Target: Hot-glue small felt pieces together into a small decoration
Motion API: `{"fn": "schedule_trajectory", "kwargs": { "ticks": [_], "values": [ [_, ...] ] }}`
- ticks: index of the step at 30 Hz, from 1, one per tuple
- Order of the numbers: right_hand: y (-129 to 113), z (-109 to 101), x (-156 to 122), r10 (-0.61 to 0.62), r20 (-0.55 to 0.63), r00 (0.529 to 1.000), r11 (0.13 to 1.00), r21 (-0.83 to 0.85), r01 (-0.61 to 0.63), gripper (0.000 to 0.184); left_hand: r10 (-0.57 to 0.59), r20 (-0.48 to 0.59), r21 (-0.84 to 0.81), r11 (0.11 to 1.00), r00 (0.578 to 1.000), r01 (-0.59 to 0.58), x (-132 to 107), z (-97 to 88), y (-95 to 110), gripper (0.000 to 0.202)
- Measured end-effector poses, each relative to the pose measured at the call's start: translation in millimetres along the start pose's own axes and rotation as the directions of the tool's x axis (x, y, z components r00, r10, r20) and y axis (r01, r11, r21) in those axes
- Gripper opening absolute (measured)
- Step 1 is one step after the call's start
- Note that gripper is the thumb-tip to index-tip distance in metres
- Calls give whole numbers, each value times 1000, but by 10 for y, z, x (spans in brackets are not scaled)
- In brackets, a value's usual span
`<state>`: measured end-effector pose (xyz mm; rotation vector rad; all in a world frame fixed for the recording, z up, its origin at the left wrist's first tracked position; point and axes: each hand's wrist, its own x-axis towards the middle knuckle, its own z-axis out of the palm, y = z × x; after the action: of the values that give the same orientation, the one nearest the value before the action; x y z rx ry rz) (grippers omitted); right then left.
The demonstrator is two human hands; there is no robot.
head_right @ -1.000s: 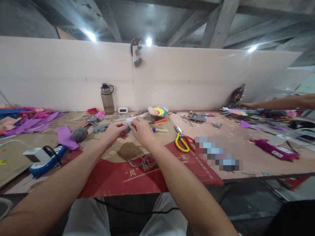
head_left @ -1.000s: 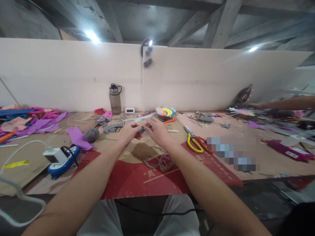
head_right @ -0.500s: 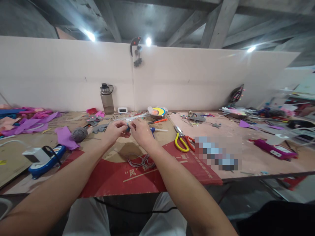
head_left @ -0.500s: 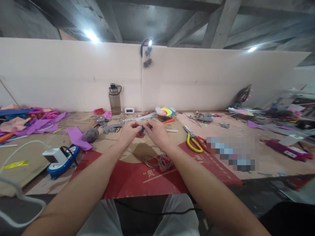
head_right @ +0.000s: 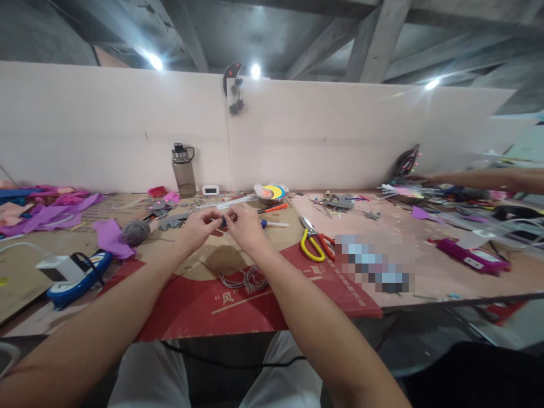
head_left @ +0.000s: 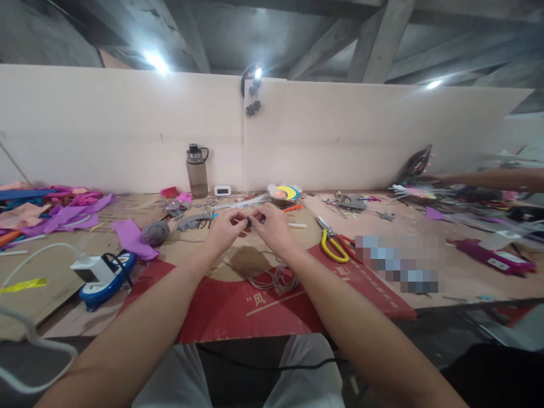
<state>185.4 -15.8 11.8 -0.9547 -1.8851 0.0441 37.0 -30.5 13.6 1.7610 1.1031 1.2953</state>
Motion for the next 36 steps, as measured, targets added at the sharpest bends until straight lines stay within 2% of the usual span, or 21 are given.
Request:
{"fn": "schedule_trajectory", "kwargs": {
  "ticks": [5,11,15,20,27,36],
  "values": [
    [22,0,-4,-22,-7,1000,999,-26,22,8,77,-34,149,986,996,-71,35,-49,12,15],
    [24,18,-29,-95,58,994,994,-46,98,11,-56,7,-42,998,998,57,35,-25,-60,17],
    [13,24,-40,-102,83,991,994,-31,104,11,-110,-27,-80,991,994,108,62,-12,-122,14],
    [6,18,-31,-27,36,999,997,69,24,8,-124,-95,-150,983,988,109,74,-14,-121,12],
    [-25,29,-34,53,-1,999,994,97,-53,4,-168,-110,-293,947,980,130,56,-2,-77,17],
    [-27,120,-48,258,1,966,935,253,-249,12,-139,-117,-407,910,983,81,55,46,-73,17]
  ]
}}
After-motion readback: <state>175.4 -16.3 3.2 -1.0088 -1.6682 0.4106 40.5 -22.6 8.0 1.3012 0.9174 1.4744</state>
